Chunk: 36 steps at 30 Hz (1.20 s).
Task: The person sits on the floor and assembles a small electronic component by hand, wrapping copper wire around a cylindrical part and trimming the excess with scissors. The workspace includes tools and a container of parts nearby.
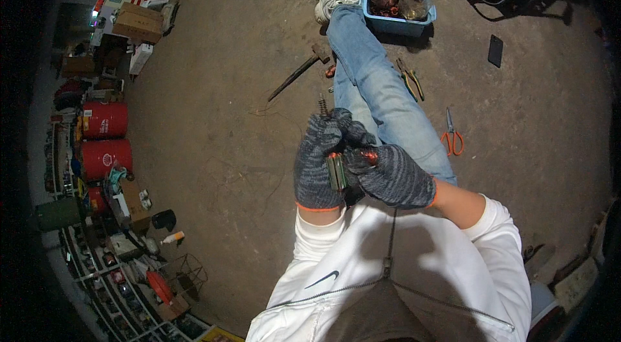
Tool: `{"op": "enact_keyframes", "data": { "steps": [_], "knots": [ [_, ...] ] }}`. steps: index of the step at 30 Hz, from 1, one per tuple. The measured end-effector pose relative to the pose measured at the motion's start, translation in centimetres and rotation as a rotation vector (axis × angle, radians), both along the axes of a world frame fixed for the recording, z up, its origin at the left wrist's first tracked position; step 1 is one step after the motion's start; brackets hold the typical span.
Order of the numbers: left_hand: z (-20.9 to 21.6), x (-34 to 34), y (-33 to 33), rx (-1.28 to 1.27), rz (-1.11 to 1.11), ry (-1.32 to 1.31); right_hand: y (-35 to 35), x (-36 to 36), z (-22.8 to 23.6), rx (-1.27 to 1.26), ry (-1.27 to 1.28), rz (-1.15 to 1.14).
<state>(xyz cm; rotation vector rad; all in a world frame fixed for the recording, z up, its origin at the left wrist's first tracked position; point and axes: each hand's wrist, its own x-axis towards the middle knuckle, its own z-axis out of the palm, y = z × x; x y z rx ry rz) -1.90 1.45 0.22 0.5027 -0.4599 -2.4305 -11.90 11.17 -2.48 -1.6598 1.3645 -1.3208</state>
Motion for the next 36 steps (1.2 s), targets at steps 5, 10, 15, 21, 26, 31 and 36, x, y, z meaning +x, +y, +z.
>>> {"op": "enact_keyframes", "data": {
  "steps": [5, 10, 15, 21, 26, 31, 36],
  "knots": [
    [-2.0, 0.6, -1.0, -0.086, 0.165, -0.375, -0.4, -0.4, 0.7, 0.034, 0.334, -0.068],
    [-5.4, 3.3, -7.8, -0.395, 0.349, -0.408, 2.8, -0.7, 0.4, 0.105, 0.440, 0.234],
    [-6.0, 5.6, -9.5, 0.017, 0.215, -0.056, 2.8, -1.3, -1.0, 0.249, 0.232, 0.009],
    [-3.8, 5.2, -9.7, 0.347, 0.239, 0.323, 2.7, -4.8, -2.9, 0.070, 0.047, -0.215],
    [-3.2, 5.9, -9.6, 0.274, 0.062, 0.428, 2.6, -6.9, -3.4, 0.304, -0.950, -0.547],
    [-2.0, 5.1, -8.2, -0.198, 0.166, 0.115, 1.6, -7.6, 0.2, 0.060, -0.810, -0.438],
    [-0.8, 3.6, -6.0, -0.594, 0.461, -0.208, 1.2, -4.2, 3.7, 0.176, -0.645, -0.282]
  ]
}}
